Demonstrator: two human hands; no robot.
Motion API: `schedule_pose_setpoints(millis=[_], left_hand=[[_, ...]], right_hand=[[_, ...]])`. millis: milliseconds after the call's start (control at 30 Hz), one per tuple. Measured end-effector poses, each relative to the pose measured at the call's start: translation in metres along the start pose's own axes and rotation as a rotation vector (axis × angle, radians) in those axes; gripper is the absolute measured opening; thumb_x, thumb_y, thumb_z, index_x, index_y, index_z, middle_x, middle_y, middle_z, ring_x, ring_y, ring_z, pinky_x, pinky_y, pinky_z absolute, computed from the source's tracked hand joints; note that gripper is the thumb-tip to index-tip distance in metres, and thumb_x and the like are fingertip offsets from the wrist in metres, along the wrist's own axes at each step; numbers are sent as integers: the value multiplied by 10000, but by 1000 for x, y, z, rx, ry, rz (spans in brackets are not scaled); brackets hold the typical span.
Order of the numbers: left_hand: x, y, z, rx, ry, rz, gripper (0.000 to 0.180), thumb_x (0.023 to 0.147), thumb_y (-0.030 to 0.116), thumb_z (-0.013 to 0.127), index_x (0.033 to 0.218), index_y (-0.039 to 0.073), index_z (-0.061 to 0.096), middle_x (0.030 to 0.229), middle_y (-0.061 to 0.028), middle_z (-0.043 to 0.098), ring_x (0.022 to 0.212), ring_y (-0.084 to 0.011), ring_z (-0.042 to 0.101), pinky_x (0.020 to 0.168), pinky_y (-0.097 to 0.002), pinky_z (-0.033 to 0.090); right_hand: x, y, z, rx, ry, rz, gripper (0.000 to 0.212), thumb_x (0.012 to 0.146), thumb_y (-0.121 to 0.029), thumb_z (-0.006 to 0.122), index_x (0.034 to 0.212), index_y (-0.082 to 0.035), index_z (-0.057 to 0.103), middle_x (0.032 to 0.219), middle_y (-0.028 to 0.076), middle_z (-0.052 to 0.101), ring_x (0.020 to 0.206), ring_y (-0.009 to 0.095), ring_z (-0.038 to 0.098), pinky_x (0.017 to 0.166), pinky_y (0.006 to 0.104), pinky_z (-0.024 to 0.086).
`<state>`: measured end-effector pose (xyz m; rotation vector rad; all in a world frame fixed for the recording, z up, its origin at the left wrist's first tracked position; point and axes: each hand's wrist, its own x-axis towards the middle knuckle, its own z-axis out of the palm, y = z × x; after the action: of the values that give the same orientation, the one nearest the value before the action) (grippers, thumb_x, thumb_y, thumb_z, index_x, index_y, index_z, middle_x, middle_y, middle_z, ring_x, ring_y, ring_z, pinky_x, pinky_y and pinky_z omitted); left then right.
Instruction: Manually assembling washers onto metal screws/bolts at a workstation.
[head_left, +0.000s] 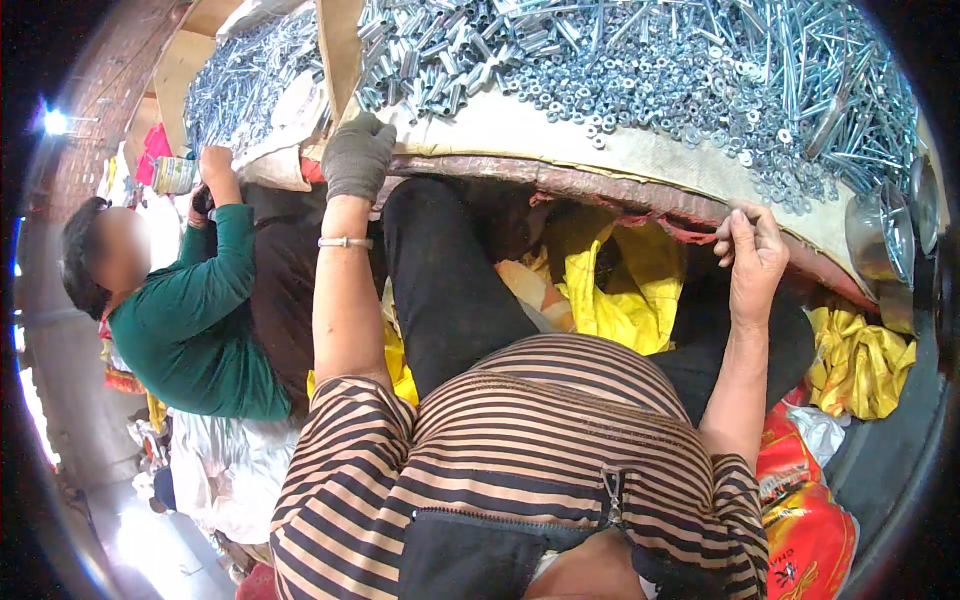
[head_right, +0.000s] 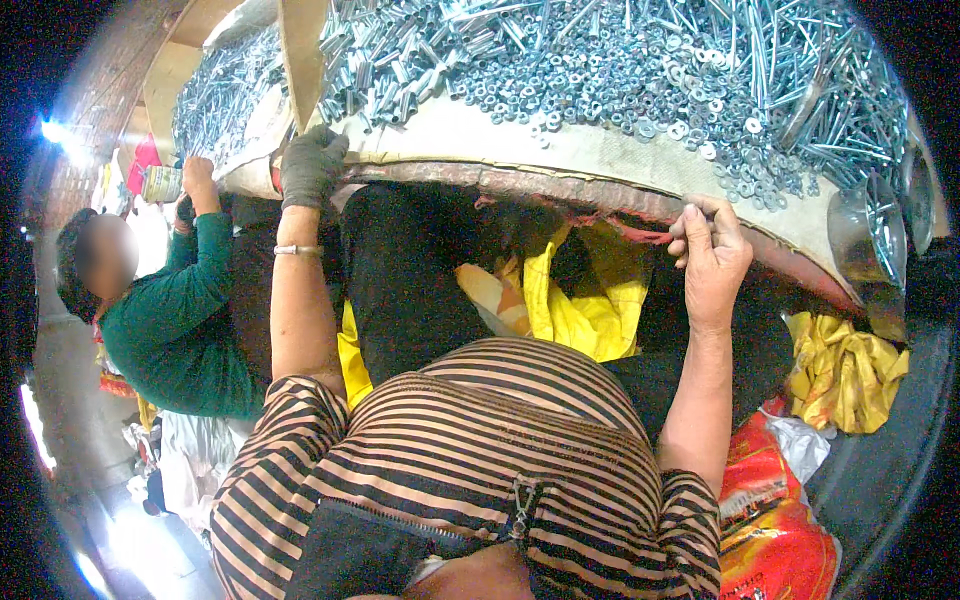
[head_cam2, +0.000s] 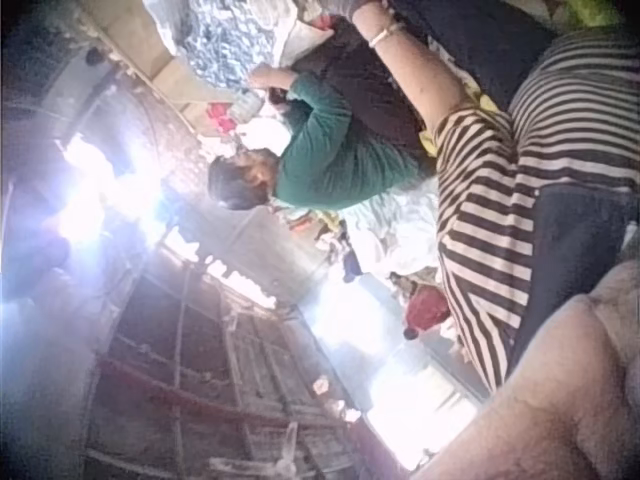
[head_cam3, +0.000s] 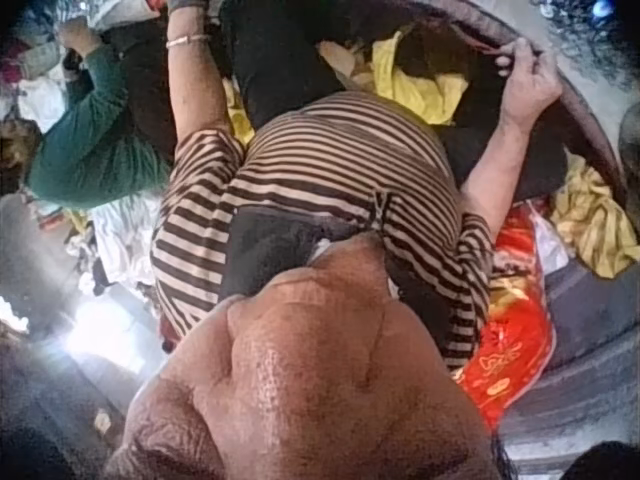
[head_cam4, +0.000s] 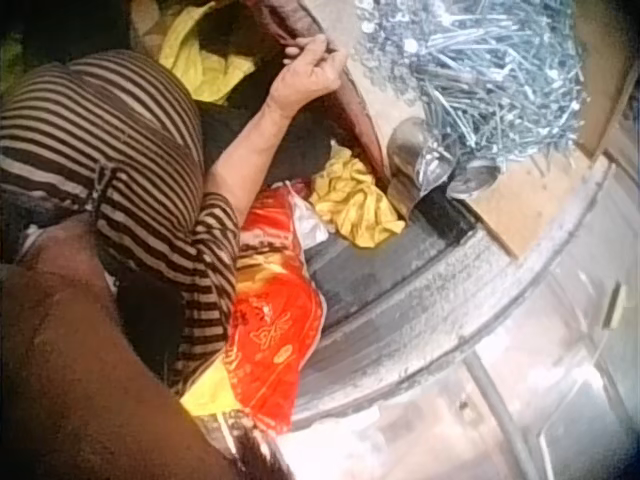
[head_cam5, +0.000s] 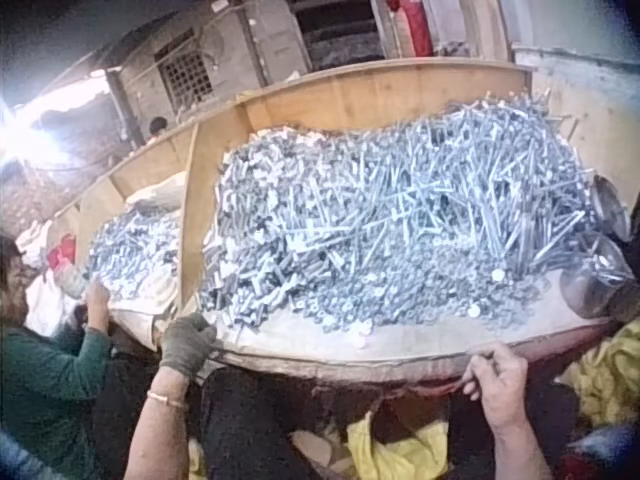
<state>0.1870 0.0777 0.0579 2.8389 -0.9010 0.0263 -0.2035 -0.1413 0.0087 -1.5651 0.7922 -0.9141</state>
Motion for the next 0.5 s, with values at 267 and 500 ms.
schedule_pose_setpoints(millis=[267, 500], left_hand=[[40, 34, 14, 147, -104, -95, 484, 778, 409, 563, 1026, 4, 659, 1099, -247, 610, 1050, -369, 586, 913, -417, 450], [50, 42, 0, 208, -269, -78, 403, 749, 291, 566, 1015, 9, 673, 1143, -235, 596, 1077, -353, 582, 913, -414, 457]], right_hand=[[-2, 3, 3, -60, 2, -9, 110, 926, -133, 553, 957, -49, 616, 711, -6, 596, 571, 29, 526, 469, 163, 393], [-4, 1, 5, -110, -22, -44, 101, 921, -123, 558, 947, -43, 613, 700, -10, 589, 562, 32, 513, 473, 173, 389]])
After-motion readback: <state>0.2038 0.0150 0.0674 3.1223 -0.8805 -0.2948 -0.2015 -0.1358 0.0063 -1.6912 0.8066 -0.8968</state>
